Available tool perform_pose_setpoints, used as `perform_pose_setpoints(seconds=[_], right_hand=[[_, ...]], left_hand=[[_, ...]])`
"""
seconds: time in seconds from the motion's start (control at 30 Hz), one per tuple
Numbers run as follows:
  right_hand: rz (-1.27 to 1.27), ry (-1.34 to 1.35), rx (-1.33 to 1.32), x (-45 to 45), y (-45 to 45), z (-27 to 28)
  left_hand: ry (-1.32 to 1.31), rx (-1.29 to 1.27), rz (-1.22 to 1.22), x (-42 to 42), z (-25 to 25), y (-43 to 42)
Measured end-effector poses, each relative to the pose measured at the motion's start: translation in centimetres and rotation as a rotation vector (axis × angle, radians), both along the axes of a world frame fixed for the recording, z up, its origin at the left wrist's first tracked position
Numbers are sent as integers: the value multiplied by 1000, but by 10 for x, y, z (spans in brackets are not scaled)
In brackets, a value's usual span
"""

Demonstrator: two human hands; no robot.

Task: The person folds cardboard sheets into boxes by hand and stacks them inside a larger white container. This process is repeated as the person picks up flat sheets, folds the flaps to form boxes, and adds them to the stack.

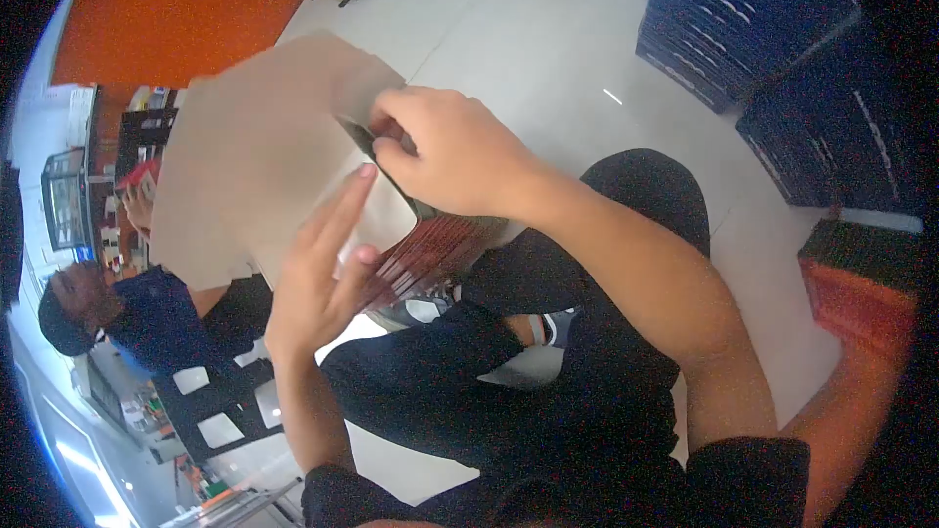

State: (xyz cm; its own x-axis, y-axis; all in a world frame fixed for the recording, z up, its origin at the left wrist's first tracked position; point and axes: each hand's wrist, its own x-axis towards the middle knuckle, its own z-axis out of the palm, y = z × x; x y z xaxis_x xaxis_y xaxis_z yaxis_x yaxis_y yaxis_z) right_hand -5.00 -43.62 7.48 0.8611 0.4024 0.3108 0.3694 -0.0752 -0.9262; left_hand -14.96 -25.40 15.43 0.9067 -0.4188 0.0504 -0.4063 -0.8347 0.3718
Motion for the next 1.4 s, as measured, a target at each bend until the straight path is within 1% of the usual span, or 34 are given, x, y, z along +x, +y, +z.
perform_pose_setpoints(seconds=[0.03, 0.07, 0.13, 0.2, 0.23, 0.27, 0.3, 0.33, 0.37, 0.4, 0.43, 0.47, 0.5, 0.53, 0.63, 0.67, 0.73, 0.77, 0.8, 0.83, 0.97, 1.03, 1.17, 1.23, 1.27, 1.33, 1.4], right_hand=[[12, -10, 12, 0, 0, -2], [36, -12, 2, -1, -1, -1], [-21, -51, -6, -3, 1, 3], [-17, -87, 10, -2, 6, 3], [-77, -182, -33, -1, 8, 8], [-143, -277, -75, -1, 10, 14], [-160, -332, -143, 0, 12, 22], [-144, -338, -145, 0, 14, 28], [-160, -407, -230, 2, 17, 33], [-174, -479, -315, 3, 20, 37], [-155, -491, -320, 3, 23, 39], [-171, -557, -422, 3, 26, 41], [-192, -625, -523, 4, 29, 44], [-184, -638, -526, 5, 33, 45], [-245, -646, -603, 6, 42, 42], [-253, -682, -595, 5, 42, 42], [-241, -724, -591, 1, 46, 44], [-248, -714, -662, -2, 47, 48], [-256, -703, -732, -4, 48, 50], [-245, -710, -734, -6, 49, 52], [-257, -700, -783, -9, 49, 53], [-268, -681, -789, -9, 49, 50], [-299, -602, -733, -6, 47, 43], [-304, -585, -694, -3, 45, 37], [-285, -604, -696, -1, 45, 33], [-266, -629, -697, 1, 45, 31], [-200, -474, -763, 1, 47, 32]], left_hand=[[-102, 20, 57, -4, 9, -1], [-104, 11, 82, -12, 9, 6], [-321, -37, 434, -29, 12, 27], [-510, -267, 665, -39, -7, 44], [-532, -177, 757, -48, -11, 50], [-541, -176, 771, -53, -16, 53], [-533, -237, 806, -55, -19, 49], [-522, -300, 841, -56, -22, 47], [-515, -256, 874, -58, -17, 47], [-520, -263, 894, -56, -14, 48], [-535, -166, 862, -54, -12, 49], [-549, -70, 829, -51, -11, 49], [-494, -159, 881, -48, -9, 46], [-502, -167, 891, -47, -8, 48], [-423, -32, 869, -43, -5, 55], [-427, -41, 878, -41, -6, 58], [-428, 23, 815, -41, -9, 63], [-426, 17, 831, -41, -8, 63], [-356, 24, 847, -41, -4, 60], [-289, 31, 858, -40, -2, 58], [-337, 22, 869, -40, -5, 56], [-396, -44, 841, -41, -13, 61], [-357, -90, 856, -48, -15, 60], [-370, -214, 892, -54, -23, 58], [-367, -215, 890, -55, -28, 58], [-381, -400, 944, -57, -35, 57], [-395, -383, 938, -62, -36, 50]])
